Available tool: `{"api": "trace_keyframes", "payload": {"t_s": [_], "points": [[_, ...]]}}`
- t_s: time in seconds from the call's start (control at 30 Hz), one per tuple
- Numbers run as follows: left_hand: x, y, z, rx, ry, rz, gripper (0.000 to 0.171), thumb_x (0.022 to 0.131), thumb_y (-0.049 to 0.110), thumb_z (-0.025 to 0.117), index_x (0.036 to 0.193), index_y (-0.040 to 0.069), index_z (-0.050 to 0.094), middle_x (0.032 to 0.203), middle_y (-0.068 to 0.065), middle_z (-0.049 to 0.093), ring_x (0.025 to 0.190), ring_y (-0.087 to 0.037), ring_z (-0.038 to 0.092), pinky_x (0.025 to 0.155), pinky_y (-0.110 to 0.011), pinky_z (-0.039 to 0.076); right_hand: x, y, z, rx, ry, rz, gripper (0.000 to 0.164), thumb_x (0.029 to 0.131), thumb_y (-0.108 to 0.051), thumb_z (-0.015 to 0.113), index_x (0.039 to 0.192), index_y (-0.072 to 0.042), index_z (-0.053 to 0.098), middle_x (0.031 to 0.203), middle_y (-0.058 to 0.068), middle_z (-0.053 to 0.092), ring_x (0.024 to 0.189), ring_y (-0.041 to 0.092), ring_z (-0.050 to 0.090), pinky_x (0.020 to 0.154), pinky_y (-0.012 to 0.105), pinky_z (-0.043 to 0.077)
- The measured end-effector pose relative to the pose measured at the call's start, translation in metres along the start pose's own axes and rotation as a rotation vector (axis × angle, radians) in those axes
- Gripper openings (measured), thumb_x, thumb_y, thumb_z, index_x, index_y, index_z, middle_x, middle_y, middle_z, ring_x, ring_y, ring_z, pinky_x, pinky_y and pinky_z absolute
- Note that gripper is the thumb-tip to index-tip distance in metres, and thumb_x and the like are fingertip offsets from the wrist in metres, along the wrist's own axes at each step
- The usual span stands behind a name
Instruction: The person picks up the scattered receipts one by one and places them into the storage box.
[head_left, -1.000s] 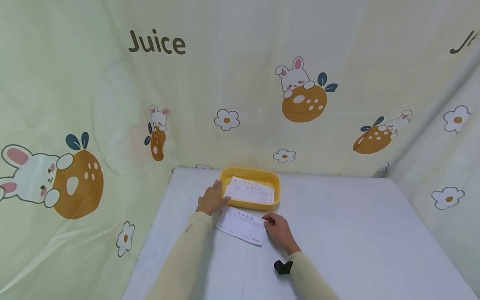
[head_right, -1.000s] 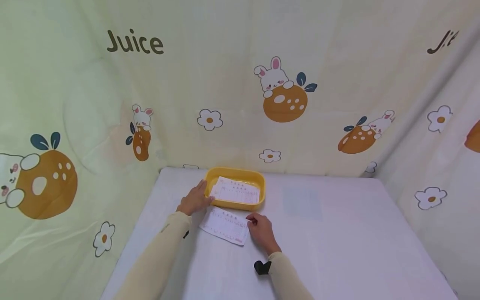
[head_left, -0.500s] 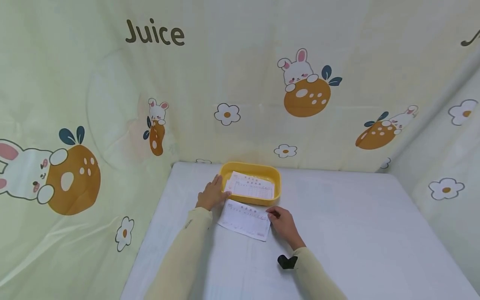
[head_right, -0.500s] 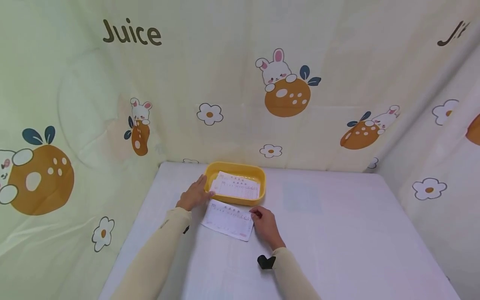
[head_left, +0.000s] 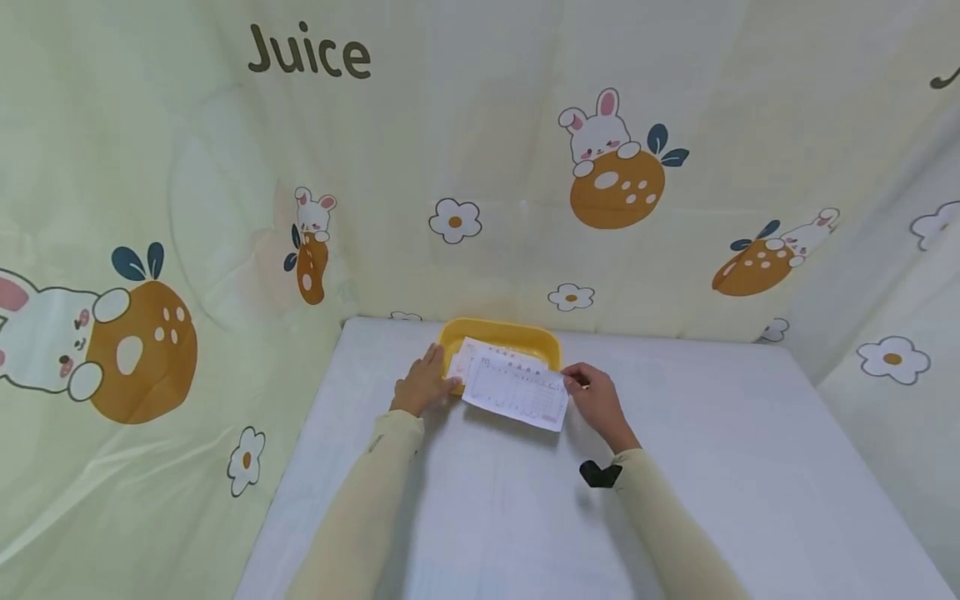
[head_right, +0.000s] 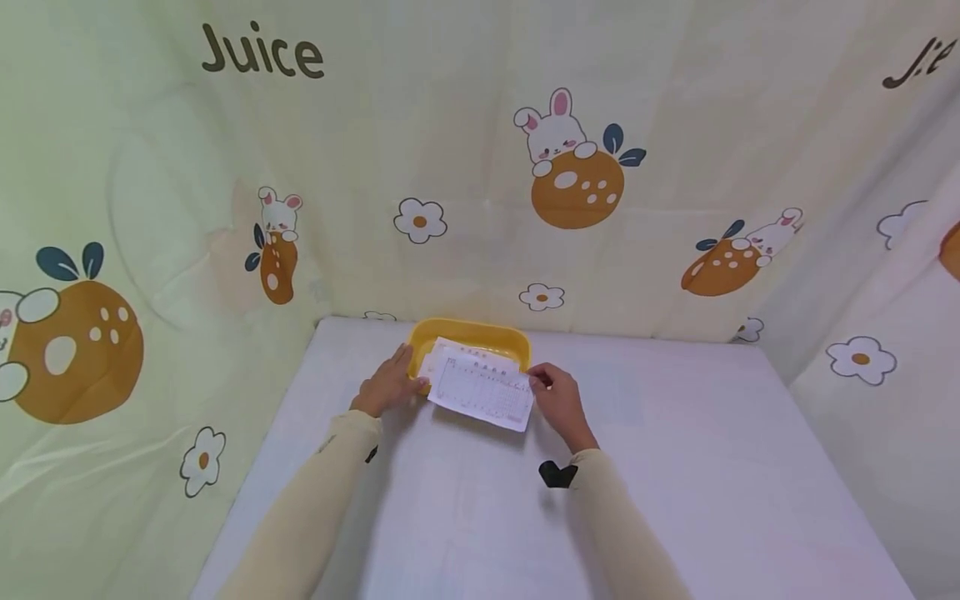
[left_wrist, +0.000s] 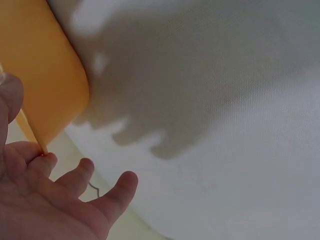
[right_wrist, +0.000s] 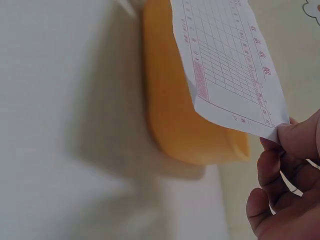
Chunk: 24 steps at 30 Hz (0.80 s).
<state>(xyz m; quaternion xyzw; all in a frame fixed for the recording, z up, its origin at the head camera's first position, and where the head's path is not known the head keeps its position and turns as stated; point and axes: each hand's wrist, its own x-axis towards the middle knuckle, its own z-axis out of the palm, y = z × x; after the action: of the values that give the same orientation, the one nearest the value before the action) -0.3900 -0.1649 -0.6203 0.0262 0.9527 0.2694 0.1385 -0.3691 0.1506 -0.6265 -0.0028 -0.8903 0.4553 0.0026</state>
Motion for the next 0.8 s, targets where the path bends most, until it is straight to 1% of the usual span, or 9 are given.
{"api": "trace_keyframes", "payload": {"t_s": [0.2, 0.33, 0.43, 0.53, 0.63, 0.7, 0.8], "points": [[0.001, -0.002, 0.000, -0.004, -0.010, -0.028, 0.083, 0.109, 0.042, 0.061, 0.173, 0.010, 0.019, 0.179, -0.007, 0.015, 0.159, -0.037, 0.027, 0.117, -0.071, 0.032, 0.032, -0.020, -0.017, 0.018, 0.038, -0.047, 0.021, 0.110, -0.003, 0.054, 0.123, 0.006, 0.067, 0.115, 0.022, 0.067, 0.103, 0.034, 0.057, 0.088, 0.042, 0.049], [0.002, -0.003, 0.001, -0.012, -0.012, -0.037, 0.083, 0.109, 0.043, 0.062, 0.173, 0.011, 0.019, 0.179, -0.006, 0.015, 0.159, -0.036, 0.028, 0.117, -0.071, 0.033, 0.048, -0.032, -0.019, 0.028, 0.054, -0.059, 0.022, 0.110, -0.004, 0.054, 0.124, 0.007, 0.067, 0.116, 0.023, 0.067, 0.103, 0.034, 0.059, 0.089, 0.043, 0.050], [0.003, -0.004, 0.002, -0.008, -0.018, -0.045, 0.084, 0.109, 0.044, 0.061, 0.173, 0.013, 0.018, 0.179, -0.004, 0.015, 0.159, -0.035, 0.028, 0.117, -0.070, 0.033, 0.059, -0.040, -0.017, 0.025, 0.049, -0.057, 0.023, 0.111, -0.005, 0.053, 0.126, 0.007, 0.066, 0.118, 0.023, 0.067, 0.104, 0.035, 0.059, 0.092, 0.044, 0.052], [0.004, -0.005, 0.002, -0.008, -0.010, -0.046, 0.083, 0.109, 0.044, 0.061, 0.173, 0.014, 0.019, 0.179, -0.003, 0.016, 0.158, -0.034, 0.029, 0.116, -0.070, 0.034, 0.068, -0.047, -0.013, 0.024, 0.042, -0.047, 0.024, 0.111, -0.005, 0.053, 0.126, 0.008, 0.066, 0.118, 0.024, 0.066, 0.105, 0.036, 0.058, 0.094, 0.045, 0.052], [0.003, -0.004, 0.002, -0.011, 0.003, -0.046, 0.082, 0.108, 0.043, 0.062, 0.173, 0.014, 0.021, 0.179, -0.003, 0.018, 0.158, -0.033, 0.031, 0.115, -0.070, 0.035, 0.076, -0.052, -0.009, 0.015, 0.030, -0.018, 0.024, 0.111, -0.005, 0.053, 0.125, 0.008, 0.066, 0.117, 0.023, 0.065, 0.103, 0.036, 0.057, 0.093, 0.043, 0.052], [0.003, -0.004, 0.002, -0.025, 0.008, -0.048, 0.082, 0.108, 0.043, 0.062, 0.173, 0.015, 0.021, 0.179, -0.003, 0.018, 0.158, -0.033, 0.031, 0.115, -0.070, 0.034, 0.079, -0.054, -0.007, 0.009, 0.019, 0.005, 0.024, 0.110, -0.006, 0.053, 0.125, 0.008, 0.066, 0.117, 0.023, 0.064, 0.103, 0.035, 0.057, 0.092, 0.042, 0.052], [0.003, -0.003, 0.004, -0.059, -0.001, -0.056, 0.082, 0.108, 0.042, 0.062, 0.173, 0.016, 0.020, 0.179, -0.002, 0.017, 0.158, -0.033, 0.029, 0.117, -0.070, 0.032, 0.081, -0.056, -0.004, -0.001, 0.009, 0.032, 0.025, 0.110, -0.005, 0.052, 0.125, 0.008, 0.066, 0.116, 0.023, 0.064, 0.102, 0.035, 0.057, 0.090, 0.042, 0.052]]}}
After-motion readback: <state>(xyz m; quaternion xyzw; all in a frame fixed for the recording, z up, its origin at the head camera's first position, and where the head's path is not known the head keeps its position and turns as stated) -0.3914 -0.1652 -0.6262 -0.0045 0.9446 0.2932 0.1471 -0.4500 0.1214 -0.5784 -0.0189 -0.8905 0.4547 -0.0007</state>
